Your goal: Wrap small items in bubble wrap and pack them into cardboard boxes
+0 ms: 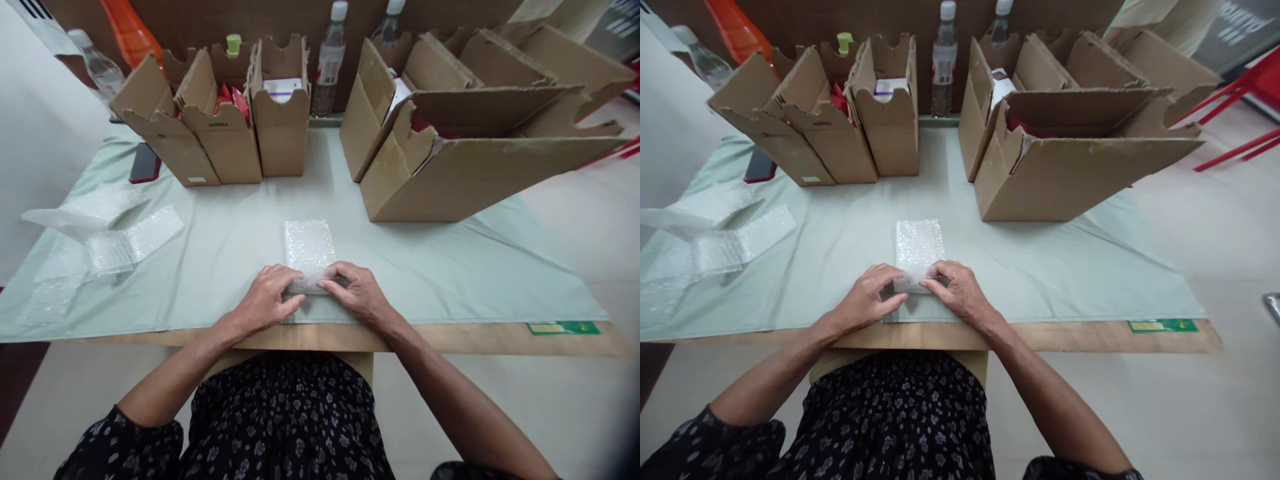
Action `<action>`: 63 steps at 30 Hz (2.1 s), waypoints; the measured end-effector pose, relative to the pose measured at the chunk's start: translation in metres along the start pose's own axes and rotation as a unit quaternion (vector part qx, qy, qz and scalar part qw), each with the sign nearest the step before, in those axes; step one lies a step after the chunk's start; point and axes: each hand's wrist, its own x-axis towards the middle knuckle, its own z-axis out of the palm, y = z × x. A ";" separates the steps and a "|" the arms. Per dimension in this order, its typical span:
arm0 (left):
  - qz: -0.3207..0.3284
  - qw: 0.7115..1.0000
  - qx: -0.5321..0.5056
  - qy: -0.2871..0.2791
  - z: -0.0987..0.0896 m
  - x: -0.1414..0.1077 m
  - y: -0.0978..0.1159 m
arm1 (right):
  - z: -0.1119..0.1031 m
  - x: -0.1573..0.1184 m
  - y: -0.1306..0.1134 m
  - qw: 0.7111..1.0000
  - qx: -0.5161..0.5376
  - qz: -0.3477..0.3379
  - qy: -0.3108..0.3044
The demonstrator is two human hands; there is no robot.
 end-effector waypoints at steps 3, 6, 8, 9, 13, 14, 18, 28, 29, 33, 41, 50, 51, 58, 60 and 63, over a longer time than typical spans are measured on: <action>-0.019 0.999 -0.029 0.022 0.001 0.001 0.000 | -0.011 -0.007 -0.002 1.000 0.006 0.003 0.015; -0.059 0.995 -0.078 0.029 -0.003 0.002 -0.002 | -0.023 -0.019 -0.001 0.999 0.001 -0.004 0.041; -0.073 0.993 -0.091 0.025 -0.004 0.002 -0.004 | -0.028 -0.027 0.001 0.998 -0.009 -0.021 0.051; -0.074 0.993 -0.086 0.022 -0.004 0.001 -0.004 | -0.028 -0.030 0.002 0.998 -0.014 -0.035 0.052; -0.033 0.999 -0.020 -0.016 0.000 0.001 -0.004 | -0.022 -0.033 0.000 0.993 -0.032 -0.086 0.074; -0.021 0.999 -0.004 -0.030 0.000 0.002 -0.002 | -0.020 -0.032 -0.001 0.992 -0.033 -0.092 0.080; 0.002 0.995 0.047 -0.084 -0.005 0.007 0.005 | -0.016 -0.029 -0.006 0.992 -0.025 -0.096 0.079; 0.029 0.995 0.027 -0.087 -0.016 0.011 0.015 | 0.000 -0.029 -0.012 0.997 0.058 0.013 0.054; 0.019 0.998 0.009 -0.056 -0.015 0.010 0.015 | 0.002 -0.031 -0.012 0.996 0.063 0.030 0.057; -0.068 0.996 -0.048 -0.007 -0.007 0.010 0.014 | 0.005 -0.037 -0.012 0.995 0.025 0.060 0.079; -0.124 0.990 0.056 -0.033 0.007 0.024 0.004 | 0.000 -0.051 -0.015 0.952 -0.264 -0.144 0.052; 0.082 0.991 0.108 0.015 -0.003 0.000 0.012 | -0.003 -0.032 -0.006 0.984 -0.165 -0.070 -0.011; 0.077 0.992 0.099 -0.006 -0.003 0.000 0.011 | -0.004 -0.033 -0.006 0.988 -0.146 -0.051 -0.020; -0.051 0.996 0.073 -0.001 0.012 0.030 -0.004 | -0.001 -0.035 -0.011 0.948 -0.285 -0.104 0.093; -0.045 0.995 0.082 0.020 0.014 0.032 -0.004 | 0.000 -0.032 -0.010 0.943 -0.307 -0.119 0.048; 0.014 0.997 0.074 0.037 0.009 0.024 -0.002 | -0.002 -0.028 -0.008 0.961 -0.266 -0.081 0.015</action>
